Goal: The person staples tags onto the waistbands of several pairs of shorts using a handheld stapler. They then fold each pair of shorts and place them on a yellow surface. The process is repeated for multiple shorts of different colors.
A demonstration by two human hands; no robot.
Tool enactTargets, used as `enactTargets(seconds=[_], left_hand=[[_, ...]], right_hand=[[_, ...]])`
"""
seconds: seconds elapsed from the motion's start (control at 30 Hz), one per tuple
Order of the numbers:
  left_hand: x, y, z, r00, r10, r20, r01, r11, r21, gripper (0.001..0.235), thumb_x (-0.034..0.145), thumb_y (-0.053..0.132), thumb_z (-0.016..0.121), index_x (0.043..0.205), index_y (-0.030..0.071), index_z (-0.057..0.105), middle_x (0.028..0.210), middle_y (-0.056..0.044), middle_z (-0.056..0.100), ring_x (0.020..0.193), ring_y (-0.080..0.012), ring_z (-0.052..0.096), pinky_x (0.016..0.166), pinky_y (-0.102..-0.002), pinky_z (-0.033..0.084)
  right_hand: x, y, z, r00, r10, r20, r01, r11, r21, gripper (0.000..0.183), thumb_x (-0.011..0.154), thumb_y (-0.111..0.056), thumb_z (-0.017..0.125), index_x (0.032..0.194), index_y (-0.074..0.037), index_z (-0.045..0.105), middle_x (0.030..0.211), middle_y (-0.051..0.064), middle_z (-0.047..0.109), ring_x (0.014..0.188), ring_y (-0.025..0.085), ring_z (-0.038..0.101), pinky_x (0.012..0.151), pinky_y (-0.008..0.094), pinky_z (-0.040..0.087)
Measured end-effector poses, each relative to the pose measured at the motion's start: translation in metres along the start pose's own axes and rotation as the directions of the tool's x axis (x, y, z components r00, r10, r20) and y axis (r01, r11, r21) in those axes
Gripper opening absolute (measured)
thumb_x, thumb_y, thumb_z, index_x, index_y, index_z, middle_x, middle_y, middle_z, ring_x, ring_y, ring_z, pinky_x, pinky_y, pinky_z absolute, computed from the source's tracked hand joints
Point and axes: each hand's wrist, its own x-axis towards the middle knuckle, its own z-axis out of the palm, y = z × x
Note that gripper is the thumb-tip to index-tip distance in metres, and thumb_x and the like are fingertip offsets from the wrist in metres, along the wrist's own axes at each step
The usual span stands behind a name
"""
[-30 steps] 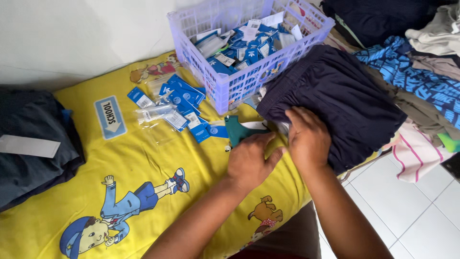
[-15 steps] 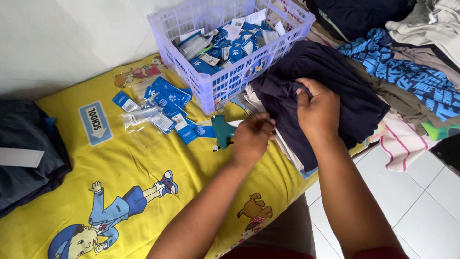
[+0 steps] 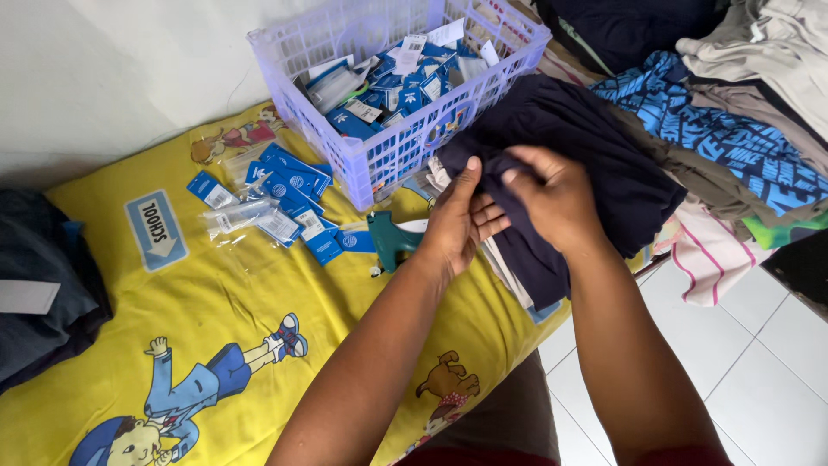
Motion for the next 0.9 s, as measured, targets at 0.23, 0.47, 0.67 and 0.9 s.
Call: enactTargets(seconds=[0.23, 0.47, 0.67, 0.9], left_hand=[[0.053, -0.048, -0.015, 0.977, 0.175, -0.121, -0.176, 0.984, 0.007, 0.071, 0.078, 0.015, 0.086, 0.136, -0.001, 0.049, 0.115, -0.021, 0.063, 0.105, -0.0409, 0.067, 0.082, -0.05, 0.061], [0.045, -0.037, -0.018, 0.954, 0.196, -0.228, -0.21, 0.977, -0.038, 0.049, 0.078, -0.003, 0.074, 0.125, -0.008, 0.06, 0.113, -0.027, 0.067, 0.1, -0.0448, 0.068, 0.078, -0.055, 0.061], [0.041, -0.041, -0.034, 0.95, 0.158, -0.27, -0.187, 0.979, -0.082, 0.054, 0.075, -0.008, 0.073, 0.127, -0.007, 0.061, 0.116, -0.026, 0.067, 0.103, -0.0443, 0.069, 0.081, -0.055, 0.06], [0.013, -0.024, -0.011, 0.976, 0.126, -0.18, -0.123, 0.992, 0.032, 0.066, 0.072, 0.002, 0.082, 0.133, -0.007, 0.058, 0.118, -0.023, 0.065, 0.109, -0.0397, 0.065, 0.085, -0.05, 0.059]], right_hand=[[0.01, 0.017, -0.031, 0.999, -0.036, 0.03, 0.036, 0.999, 0.019, 0.03, 0.096, -0.024, 0.073, 0.124, -0.014, 0.071, 0.11, 0.011, 0.073, 0.106, 0.022, 0.07, 0.086, 0.038, 0.057], [0.004, -0.007, -0.05, 0.977, 0.06, 0.205, 0.086, 0.767, -0.636, 0.062, 0.097, -0.046, 0.057, 0.151, -0.016, 0.049, 0.155, 0.016, 0.046, 0.147, 0.034, 0.037, 0.117, 0.065, 0.021], [0.03, 0.03, -0.07, 0.987, 0.087, 0.135, 0.003, 0.829, -0.56, 0.054, 0.106, -0.049, 0.048, 0.146, -0.015, 0.056, 0.145, 0.015, 0.056, 0.137, 0.032, 0.049, 0.113, 0.05, 0.037], [0.084, 0.061, -0.097, 0.919, 0.389, 0.059, -0.24, 0.673, -0.699, 0.072, 0.101, -0.053, 0.052, 0.153, -0.003, 0.047, 0.147, 0.027, 0.051, 0.136, 0.043, 0.047, 0.105, 0.056, 0.043]])
